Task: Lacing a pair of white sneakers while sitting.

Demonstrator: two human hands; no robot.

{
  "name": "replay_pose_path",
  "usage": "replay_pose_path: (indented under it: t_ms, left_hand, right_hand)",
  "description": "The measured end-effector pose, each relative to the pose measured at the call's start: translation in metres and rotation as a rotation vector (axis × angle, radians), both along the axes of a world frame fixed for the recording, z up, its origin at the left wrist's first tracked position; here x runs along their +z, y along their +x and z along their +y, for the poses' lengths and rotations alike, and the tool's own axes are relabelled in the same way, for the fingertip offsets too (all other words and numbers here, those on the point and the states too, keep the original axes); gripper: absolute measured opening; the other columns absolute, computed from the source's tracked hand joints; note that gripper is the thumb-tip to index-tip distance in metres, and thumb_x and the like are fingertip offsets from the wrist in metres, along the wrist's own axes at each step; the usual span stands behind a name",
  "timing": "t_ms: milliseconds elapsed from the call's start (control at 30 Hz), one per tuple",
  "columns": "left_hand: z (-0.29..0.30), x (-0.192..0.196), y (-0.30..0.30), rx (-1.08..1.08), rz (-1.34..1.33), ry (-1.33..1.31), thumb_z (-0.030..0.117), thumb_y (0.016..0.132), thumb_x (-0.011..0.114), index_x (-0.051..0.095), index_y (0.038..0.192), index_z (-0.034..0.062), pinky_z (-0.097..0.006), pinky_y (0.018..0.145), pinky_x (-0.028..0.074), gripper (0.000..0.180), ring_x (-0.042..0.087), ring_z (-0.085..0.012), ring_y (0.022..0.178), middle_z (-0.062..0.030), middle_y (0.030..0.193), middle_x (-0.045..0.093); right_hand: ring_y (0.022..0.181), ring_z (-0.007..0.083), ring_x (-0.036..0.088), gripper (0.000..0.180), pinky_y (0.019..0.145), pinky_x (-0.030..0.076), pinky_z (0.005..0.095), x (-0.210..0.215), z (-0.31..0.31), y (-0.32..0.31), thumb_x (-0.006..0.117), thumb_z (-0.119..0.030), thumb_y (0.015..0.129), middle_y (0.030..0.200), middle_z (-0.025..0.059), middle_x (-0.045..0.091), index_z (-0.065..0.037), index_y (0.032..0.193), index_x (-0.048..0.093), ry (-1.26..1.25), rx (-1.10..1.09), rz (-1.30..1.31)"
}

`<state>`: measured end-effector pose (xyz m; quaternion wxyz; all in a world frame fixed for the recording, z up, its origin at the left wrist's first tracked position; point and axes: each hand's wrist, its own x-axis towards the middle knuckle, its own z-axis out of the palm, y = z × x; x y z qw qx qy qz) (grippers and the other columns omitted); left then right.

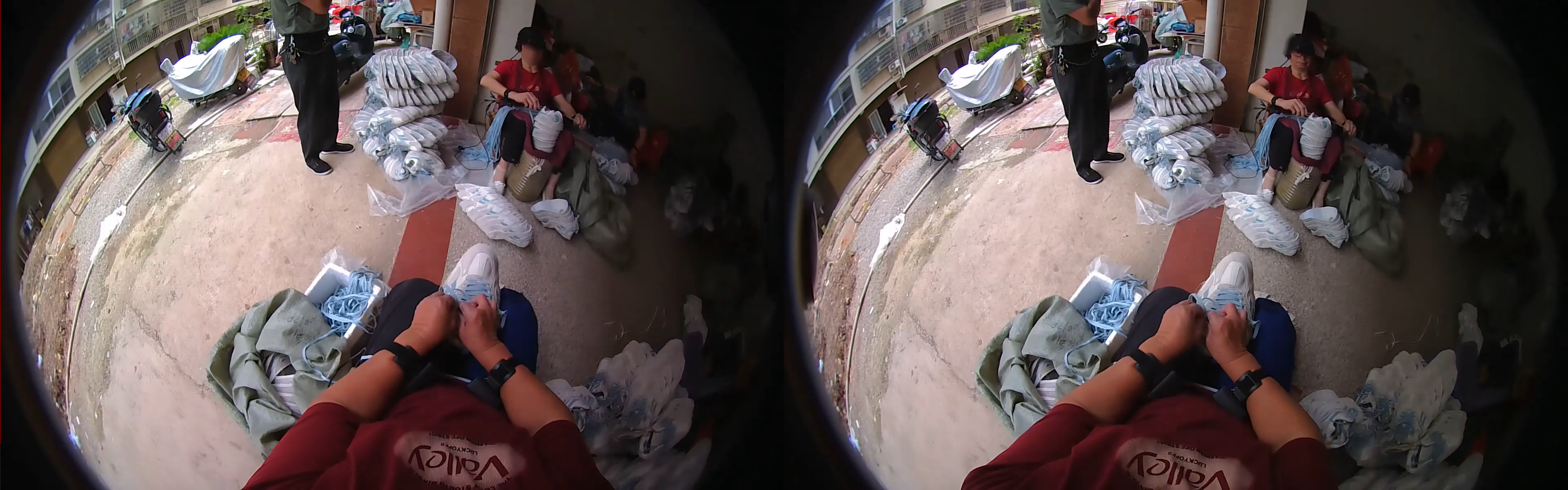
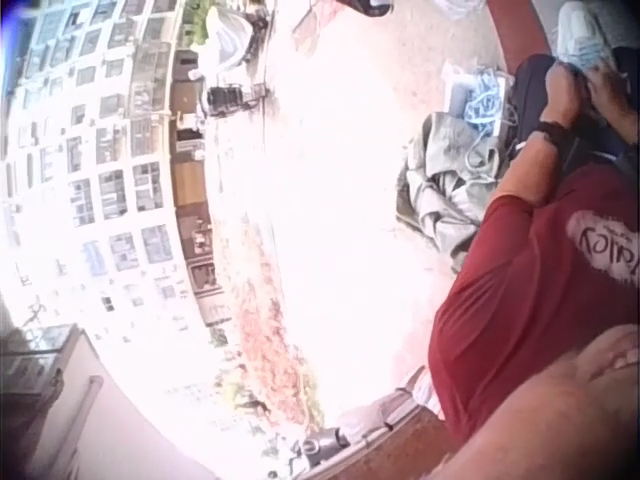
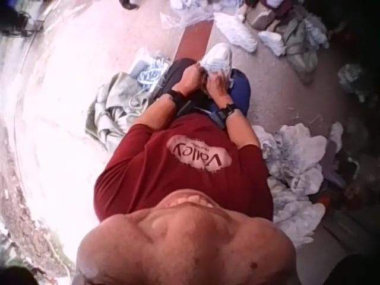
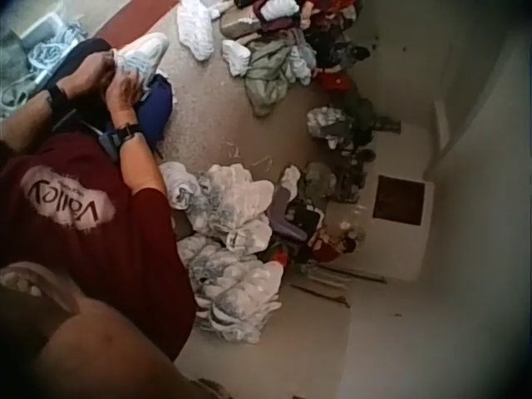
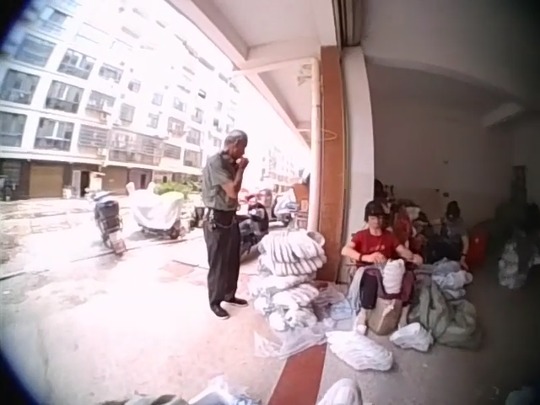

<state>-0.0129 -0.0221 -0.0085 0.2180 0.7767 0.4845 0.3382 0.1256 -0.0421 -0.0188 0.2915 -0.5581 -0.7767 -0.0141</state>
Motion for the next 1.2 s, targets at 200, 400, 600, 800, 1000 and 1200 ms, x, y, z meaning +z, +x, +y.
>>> replay_pose_path:
  t_ms: [200, 400, 600, 800, 1000, 1200]
  left_hand:
    - [0.024, 0.012, -0.005, 0.147, -0.077, 0.012, 0.010, 0.074, 0.057, 0.057, 0.077, 0.0020, -0.046, 0.062, 0.046, 0.009, 0.058, -0.0409, 0.071, -0.0224, 0.072, 0.059]
    - [0.035, 0.013, -0.008, 0.174, -0.233, -0.193, 0.007, 0.068, 0.067, 0.059, 0.091, -0.0014, -0.030, 0.067, 0.050, 0.026, 0.065, -0.0220, 0.071, -0.0119, 0.075, 0.066]
    - [0.018, 0.009, -0.006, 0.123, -0.222, -0.339, 0.005, 0.070, 0.067, 0.049, 0.107, -0.0035, -0.028, 0.073, 0.050, 0.043, 0.063, -0.0187, 0.080, -0.0122, 0.088, 0.065]
    - [0.019, 0.004, -0.005, -0.056, -0.753, -0.389, -0.004, 0.074, 0.059, 0.044, 0.114, -0.0029, -0.026, 0.088, 0.042, 0.043, 0.055, -0.0159, 0.096, -0.0082, 0.100, 0.058]
    - [0.022, 0.006, -0.011, -0.060, -1.062, -0.619, -0.005, 0.075, 0.060, 0.049, 0.105, 0.0022, -0.025, 0.074, 0.046, 0.033, 0.057, -0.0127, 0.079, -0.0052, 0.089, 0.057]
    - [0.039, -0.002, -0.036, 0.114, -1.504, -0.463, -0.001, 0.081, 0.058, 0.051, 0.098, 0.0049, -0.031, 0.076, 0.049, 0.019, 0.059, -0.0187, 0.084, -0.0068, 0.086, 0.058]
  right_hand:
    - [0.074, 0.0290, 0.050, 0.007, 0.067, 0.040, 0.0387, 0.013, 0.029, -0.018, 0.054, -0.007, 0.071, 0.074, 0.0123, 0.051, -0.005, 0.065, 0.056, 0.210, 0.084, -0.054]
    - [0.070, 0.0308, 0.051, 0.006, 0.062, 0.043, 0.0396, 0.027, 0.012, 0.019, 0.055, -0.004, 0.067, 0.073, 0.0132, 0.051, -0.005, 0.061, 0.055, 0.128, 0.270, 0.036]
    - [0.068, 0.0302, 0.056, 0.004, 0.065, 0.047, 0.0377, 0.012, -0.043, 0.065, 0.055, -0.002, 0.068, 0.075, 0.0124, 0.052, -0.004, 0.071, 0.055, -0.268, 0.399, -0.081]
    - [0.072, 0.0290, 0.054, 0.007, 0.064, 0.047, 0.0371, 0.002, -0.035, 0.037, 0.054, -0.003, 0.072, 0.079, 0.0150, 0.051, 0.000, 0.078, 0.054, -0.163, 0.377, -0.057]
    - [0.075, 0.0226, 0.052, 0.006, 0.067, 0.043, 0.0317, 0.001, -0.031, 0.030, 0.051, -0.009, 0.072, 0.074, 0.0106, 0.052, -0.004, 0.072, 0.055, 0.050, 0.268, -0.359]
    - [0.076, 0.0242, 0.053, 0.004, 0.066, 0.044, 0.0325, -0.002, -0.025, 0.029, 0.051, -0.008, 0.072, 0.073, 0.0122, 0.053, -0.004, 0.072, 0.053, 0.018, 0.263, -0.341]
